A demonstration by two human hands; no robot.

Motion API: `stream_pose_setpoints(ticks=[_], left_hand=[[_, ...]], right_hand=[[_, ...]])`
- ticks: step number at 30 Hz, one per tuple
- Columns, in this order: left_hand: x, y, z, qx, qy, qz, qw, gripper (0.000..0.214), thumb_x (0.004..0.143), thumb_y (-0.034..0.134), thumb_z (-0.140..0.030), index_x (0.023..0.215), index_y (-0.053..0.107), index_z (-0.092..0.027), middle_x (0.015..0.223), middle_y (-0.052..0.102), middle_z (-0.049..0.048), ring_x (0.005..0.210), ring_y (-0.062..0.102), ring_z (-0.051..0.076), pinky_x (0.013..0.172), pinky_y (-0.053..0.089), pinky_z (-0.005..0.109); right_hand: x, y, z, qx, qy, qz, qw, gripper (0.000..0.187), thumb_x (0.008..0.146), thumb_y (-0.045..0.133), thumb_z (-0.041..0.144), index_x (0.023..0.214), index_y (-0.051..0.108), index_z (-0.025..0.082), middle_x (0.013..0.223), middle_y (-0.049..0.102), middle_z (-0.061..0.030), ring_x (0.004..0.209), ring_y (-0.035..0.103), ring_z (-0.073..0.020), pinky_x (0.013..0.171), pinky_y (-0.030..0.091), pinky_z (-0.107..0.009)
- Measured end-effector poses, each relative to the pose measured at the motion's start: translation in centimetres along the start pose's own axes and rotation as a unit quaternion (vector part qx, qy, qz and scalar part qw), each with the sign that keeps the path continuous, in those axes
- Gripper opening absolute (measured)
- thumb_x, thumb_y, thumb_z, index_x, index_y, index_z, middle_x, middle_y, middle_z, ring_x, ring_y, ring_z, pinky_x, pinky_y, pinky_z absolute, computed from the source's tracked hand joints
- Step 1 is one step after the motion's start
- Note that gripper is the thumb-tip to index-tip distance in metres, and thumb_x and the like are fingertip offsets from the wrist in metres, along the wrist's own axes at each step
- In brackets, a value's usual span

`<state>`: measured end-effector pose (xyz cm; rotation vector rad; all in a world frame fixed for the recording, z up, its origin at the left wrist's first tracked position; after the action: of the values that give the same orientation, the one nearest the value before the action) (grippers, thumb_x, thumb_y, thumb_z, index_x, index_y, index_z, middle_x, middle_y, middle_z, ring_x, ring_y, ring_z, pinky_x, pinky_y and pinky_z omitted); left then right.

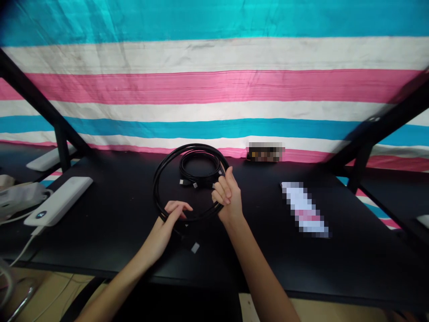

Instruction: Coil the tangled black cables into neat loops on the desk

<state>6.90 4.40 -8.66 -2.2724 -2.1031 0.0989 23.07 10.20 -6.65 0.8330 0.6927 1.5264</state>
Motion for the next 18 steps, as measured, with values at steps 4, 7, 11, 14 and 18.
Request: stream_pose_setpoints(ticks=[4, 7, 11, 14, 18], left_hand=[[-0.1, -0.1, 0.6, -0.006, -0.105, 0.054, 0.993, 0.037, 0.088, 0.042, -0.051, 0.088, 0.061, -0.020, 0.056, 0.043, -0.0053, 0.040, 0.037, 0.007, 0.036, 0.025, 0.018], [-0.2, 0.1, 0.5, -0.060, -0.137, 0.064, 0.987, 0.039, 0.084, 0.046, -0.058, 0.094, 0.056, -0.021, 0.052, 0.040, -0.0091, 0.029, 0.031, 0.004, 0.029, 0.020, 0.016], [-0.2, -0.3, 0.1, -0.095, -0.147, 0.063, 0.983, 0.042, 0.082, 0.051, -0.059, 0.100, 0.052, -0.021, 0.047, 0.045, -0.0094, 0.028, 0.038, 0.005, 0.028, 0.021, 0.014], [-0.1, -1.0, -0.1, -0.109, -0.139, 0.079, 0.981, 0.046, 0.080, 0.055, -0.058, 0.104, 0.050, -0.019, 0.038, 0.045, -0.0091, 0.030, 0.042, 0.007, 0.031, 0.027, 0.013], [0.1, -2.1, -0.3, -0.148, -0.155, 0.092, 0.972, 0.045, 0.077, 0.061, -0.056, 0.099, 0.048, -0.018, 0.040, 0.049, -0.0086, 0.036, 0.048, 0.008, 0.038, 0.037, 0.015]], right_hand=[[0.0, 0.0, 0.0, 0.010, 0.005, -0.002, 1.000, 0.036, 0.086, 0.063, 0.033, 0.056, 0.051, 0.019, 0.038, 0.031, 0.0112, 0.027, 0.017, -0.0011, 0.023, 0.020, -0.009], [0.0, 0.1, 0.0, -0.002, 0.012, -0.005, 1.000, 0.033, 0.086, 0.064, 0.034, 0.058, 0.055, 0.019, 0.038, 0.030, 0.0111, 0.027, 0.015, -0.0015, 0.024, 0.018, -0.010], [-0.1, 0.4, 0.1, -0.063, 0.032, 0.002, 0.998, 0.022, 0.085, 0.063, 0.041, 0.077, 0.066, 0.021, 0.039, 0.025, 0.0121, 0.029, 0.008, -0.0025, 0.024, 0.013, -0.012], [-0.1, 0.7, 0.0, -0.145, 0.066, 0.010, 0.987, 0.032, 0.086, 0.057, 0.050, 0.101, 0.067, 0.024, 0.039, 0.024, 0.0127, 0.028, 0.008, -0.0041, 0.024, 0.011, -0.015], [0.0, 0.7, -0.7, -0.260, 0.042, 0.006, 0.965, 0.036, 0.084, 0.061, 0.043, 0.111, 0.061, 0.021, 0.039, 0.034, 0.0133, 0.029, 0.031, -0.0055, 0.031, 0.034, -0.017]])
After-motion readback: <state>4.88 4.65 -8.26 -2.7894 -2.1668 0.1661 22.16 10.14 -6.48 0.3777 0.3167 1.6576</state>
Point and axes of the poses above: each hand's wrist, its own x-axis towards the middle knuckle, its own y-axis out of the palm, z = x × y, the point moved 2 cm from there along x, towards the middle knuckle
